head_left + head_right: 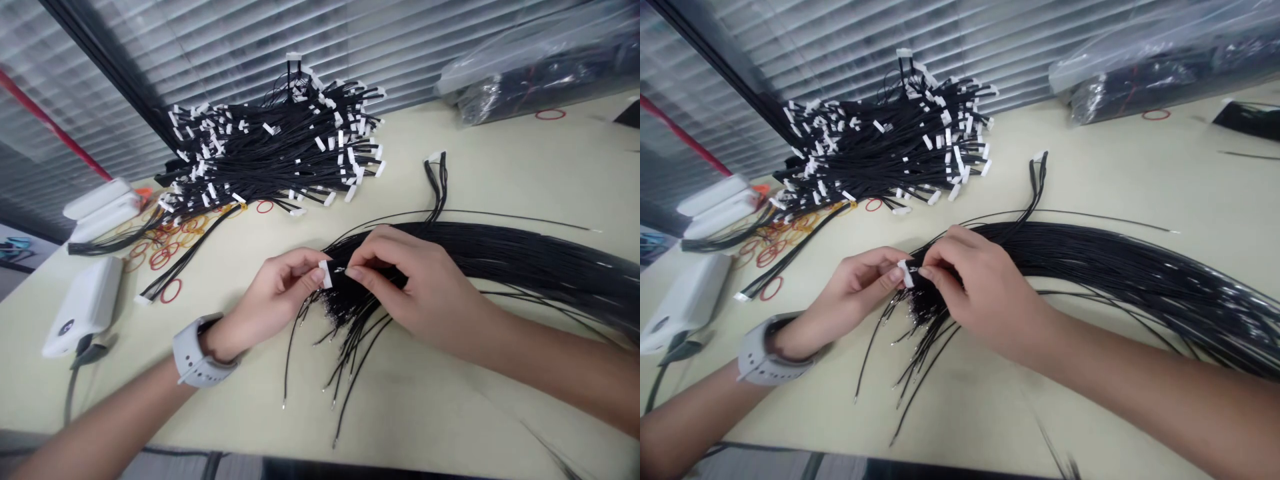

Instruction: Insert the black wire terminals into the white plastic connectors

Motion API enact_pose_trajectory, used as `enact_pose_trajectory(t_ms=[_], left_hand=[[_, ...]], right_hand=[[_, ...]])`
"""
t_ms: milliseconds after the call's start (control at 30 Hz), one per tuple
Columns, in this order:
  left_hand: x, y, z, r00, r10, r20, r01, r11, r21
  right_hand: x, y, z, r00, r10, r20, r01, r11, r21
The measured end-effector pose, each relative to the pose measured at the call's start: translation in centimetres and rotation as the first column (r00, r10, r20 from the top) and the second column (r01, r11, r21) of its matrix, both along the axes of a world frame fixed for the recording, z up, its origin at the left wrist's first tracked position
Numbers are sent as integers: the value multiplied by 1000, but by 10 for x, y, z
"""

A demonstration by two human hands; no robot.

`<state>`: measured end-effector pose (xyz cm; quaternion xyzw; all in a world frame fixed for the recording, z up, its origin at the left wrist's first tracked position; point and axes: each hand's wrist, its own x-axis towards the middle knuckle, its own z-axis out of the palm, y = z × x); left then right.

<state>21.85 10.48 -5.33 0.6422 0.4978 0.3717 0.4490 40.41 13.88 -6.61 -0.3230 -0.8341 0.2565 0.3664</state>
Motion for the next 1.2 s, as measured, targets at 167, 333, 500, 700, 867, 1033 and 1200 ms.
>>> enact_pose_trajectory(t_ms=[167,333,500,700,867,1033,1200], left_hand=[[2,-2,-1,1000,-17,21,17,1000,-21],[1,-2,-1,999,-8,32,9,999,-36],[1,-1,-1,999,-11,34,12,999,-51],[-1,0,1,999,-21,36,23,998,-61],[-1,2,2,997,-16,70,22,997,-81],[-1,2,0,996,-24,81,31,995,-92],[-1,2,0,998,-8,59,14,994,-106]], right_hand=[[1,-1,0,1000,-1,-3,2,998,61],[3,1,0,999,0,32,0,1000,-3],[0,1,0,999,14,30,-13,1000,-25],[0,0,3,1000,18,19,-17,999,-48],[2,-2,4,998,33,54,-32,999,-22],[0,-3,5,996,-33,83,37,999,-35],[-1,-3,6,995,-65,69,68,997,-41]])
